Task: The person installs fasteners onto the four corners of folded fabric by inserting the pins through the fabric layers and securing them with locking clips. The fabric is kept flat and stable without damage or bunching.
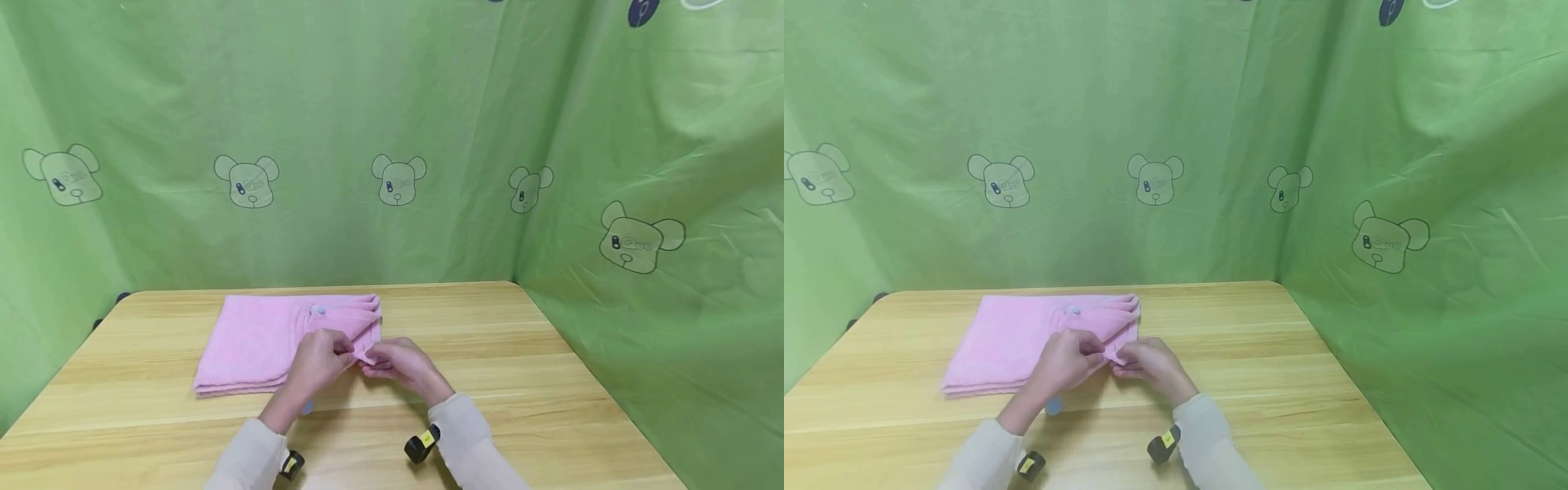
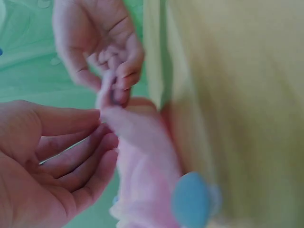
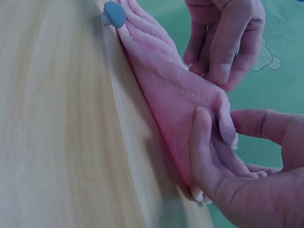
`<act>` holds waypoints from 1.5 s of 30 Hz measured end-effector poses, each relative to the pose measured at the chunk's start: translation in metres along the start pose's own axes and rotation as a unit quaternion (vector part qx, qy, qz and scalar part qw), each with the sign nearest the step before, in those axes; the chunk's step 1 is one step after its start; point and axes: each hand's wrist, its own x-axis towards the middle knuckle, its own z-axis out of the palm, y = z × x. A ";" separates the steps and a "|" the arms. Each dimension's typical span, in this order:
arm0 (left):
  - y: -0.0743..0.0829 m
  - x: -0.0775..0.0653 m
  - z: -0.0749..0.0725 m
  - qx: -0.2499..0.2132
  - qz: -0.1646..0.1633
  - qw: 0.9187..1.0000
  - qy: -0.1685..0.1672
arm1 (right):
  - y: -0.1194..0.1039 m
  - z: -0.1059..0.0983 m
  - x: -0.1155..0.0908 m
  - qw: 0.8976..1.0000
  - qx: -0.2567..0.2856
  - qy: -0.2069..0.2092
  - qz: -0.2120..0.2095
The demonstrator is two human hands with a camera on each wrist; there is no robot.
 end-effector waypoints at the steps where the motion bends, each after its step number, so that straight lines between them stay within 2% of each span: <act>1: 0.001 0.000 -0.004 0.004 -0.008 1.000 -0.012 | 0.000 0.000 0.000 1.000 -0.005 0.000 0.000; 4: 0.003 -0.001 -0.017 0.029 -0.024 0.998 -0.058 | 0.001 -0.001 0.000 1.000 -0.028 0.004 0.002; 9: 0.005 -0.002 -0.036 0.064 -0.051 0.988 -0.134 | 0.003 -0.003 0.000 0.998 -0.062 0.003 0.003; 15: 0.009 -0.008 -0.047 0.110 -0.092 0.975 -0.171 | 0.005 -0.004 0.000 0.997 -0.071 0.002 0.009; 21: 0.016 -0.015 -0.049 0.149 -0.161 0.946 -0.238 | 0.005 -0.005 0.000 0.997 -0.073 0.003 0.018; 23: 0.017 -0.018 -0.048 0.158 -0.173 0.939 -0.253 | 0.005 -0.004 0.000 0.997 -0.074 0.002 0.018; 31: 0.016 -0.021 -0.037 0.185 -0.180 0.926 -0.274 | 0.006 -0.005 0.000 0.997 -0.074 -0.002 0.017; 34: 0.013 -0.020 -0.034 0.183 -0.192 0.923 -0.280 | 0.006 -0.006 0.001 0.997 -0.073 -0.004 0.016; 36: 0.012 -0.019 -0.032 0.179 -0.194 0.922 -0.282 | 0.006 -0.006 0.001 0.997 -0.073 -0.004 0.016; 39: 0.011 -0.018 -0.029 0.162 -0.177 0.931 -0.277 | 0.006 -0.006 0.001 0.997 -0.074 -0.002 0.018; 41: 0.010 -0.016 -0.028 0.152 -0.144 0.943 -0.260 | 0.006 -0.006 0.001 0.997 -0.075 -0.002 0.018; 45: 0.007 -0.012 -0.024 0.111 -0.090 0.969 -0.200 | 0.007 -0.006 0.001 0.997 -0.076 -0.003 0.019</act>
